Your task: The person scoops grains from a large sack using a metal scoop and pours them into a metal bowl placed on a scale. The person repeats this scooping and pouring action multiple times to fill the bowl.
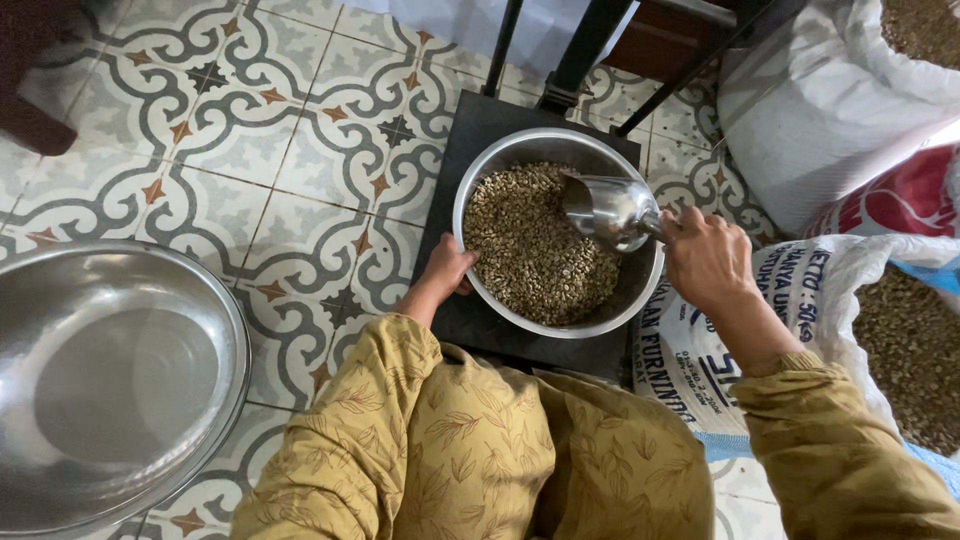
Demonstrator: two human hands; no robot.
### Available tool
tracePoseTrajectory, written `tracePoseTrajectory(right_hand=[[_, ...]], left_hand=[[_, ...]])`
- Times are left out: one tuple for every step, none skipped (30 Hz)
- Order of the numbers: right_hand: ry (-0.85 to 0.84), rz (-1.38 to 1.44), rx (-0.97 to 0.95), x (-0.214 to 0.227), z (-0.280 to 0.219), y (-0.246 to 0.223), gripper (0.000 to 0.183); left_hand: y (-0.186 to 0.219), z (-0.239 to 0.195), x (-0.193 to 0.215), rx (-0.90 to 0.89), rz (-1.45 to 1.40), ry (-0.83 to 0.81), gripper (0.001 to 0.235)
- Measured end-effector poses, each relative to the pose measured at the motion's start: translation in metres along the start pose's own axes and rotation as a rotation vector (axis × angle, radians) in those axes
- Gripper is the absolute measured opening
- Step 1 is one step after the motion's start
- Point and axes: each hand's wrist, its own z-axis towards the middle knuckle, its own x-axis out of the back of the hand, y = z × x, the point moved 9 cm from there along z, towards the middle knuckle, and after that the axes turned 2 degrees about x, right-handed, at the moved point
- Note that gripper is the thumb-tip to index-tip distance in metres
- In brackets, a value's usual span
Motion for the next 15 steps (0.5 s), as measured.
tracePoseTrajectory(right_hand=[[-0.002, 0.0, 0.002, -0.002, -0.002, 0.004, 0.038], [0.028, -0.041, 0.001, 0.0, -0.005, 0.008, 0.039], [0.056, -0.083, -0.003, 0.001, -0.009, 0.014, 0.041], [0.052, -0.085, -0.005, 0.008, -0.011, 0.012, 0.041], [0.097, -0.1, -0.017, 0.018, -0.014, 0.011, 0.034], [0.142, -0.115, -0.029, 0.029, -0.018, 0.01, 0.029], [0.139, -0.118, -0.036, 0.016, -0.022, 0.01, 0.029], [0.062, -0.127, 0.011, -0.004, -0.027, 0.006, 0.03], [-0.013, -0.137, 0.054, -0.024, -0.031, 0.003, 0.032], [-0.015, -0.141, 0.044, -0.02, -0.035, -0.007, 0.032], [0.038, -0.103, 0.075, -0.012, -0.041, -0.021, 0.034], [0.092, -0.065, 0.106, -0.004, -0.046, -0.033, 0.036], [0.082, -0.075, 0.082, 0.001, -0.049, -0.036, 0.036], [0.061, -0.049, 0.105, 0.004, -0.052, -0.041, 0.036], [0.031, -0.025, 0.113, 0.008, -0.061, -0.044, 0.036]], left_hand=[[0.004, -0.006, 0.001, 0.002, -0.002, -0.001, 0.053], [0.008, -0.012, 0.001, 0.009, -0.008, 0.002, 0.053], [0.013, -0.017, 0.0, 0.014, -0.012, 0.001, 0.053], [0.01, -0.014, 0.0, 0.014, -0.013, -0.004, 0.053], [0.008, -0.01, 0.001, 0.016, -0.008, -0.005, 0.053], [0.006, -0.007, 0.001, 0.017, -0.003, -0.005, 0.054], [-0.008, 0.008, 0.0, 0.014, 0.0, -0.011, 0.054], [-0.02, 0.024, 0.0, 0.003, -0.009, -0.006, 0.055], [-0.031, 0.04, 0.0, -0.01, -0.018, -0.004, 0.057], [-0.014, 0.018, 0.001, -0.015, -0.013, -0.012, 0.057], [0.002, -0.005, 0.002, -0.013, -0.015, 0.001, 0.058], [0.017, -0.027, 0.003, -0.01, -0.017, 0.014, 0.059], [0.012, -0.022, 0.003, -0.019, -0.007, -0.01, 0.059], [0.006, -0.016, 0.007, -0.025, 0.008, 0.026, 0.062], [0.002, -0.009, 0.004, -0.033, 0.03, 0.045, 0.065]])
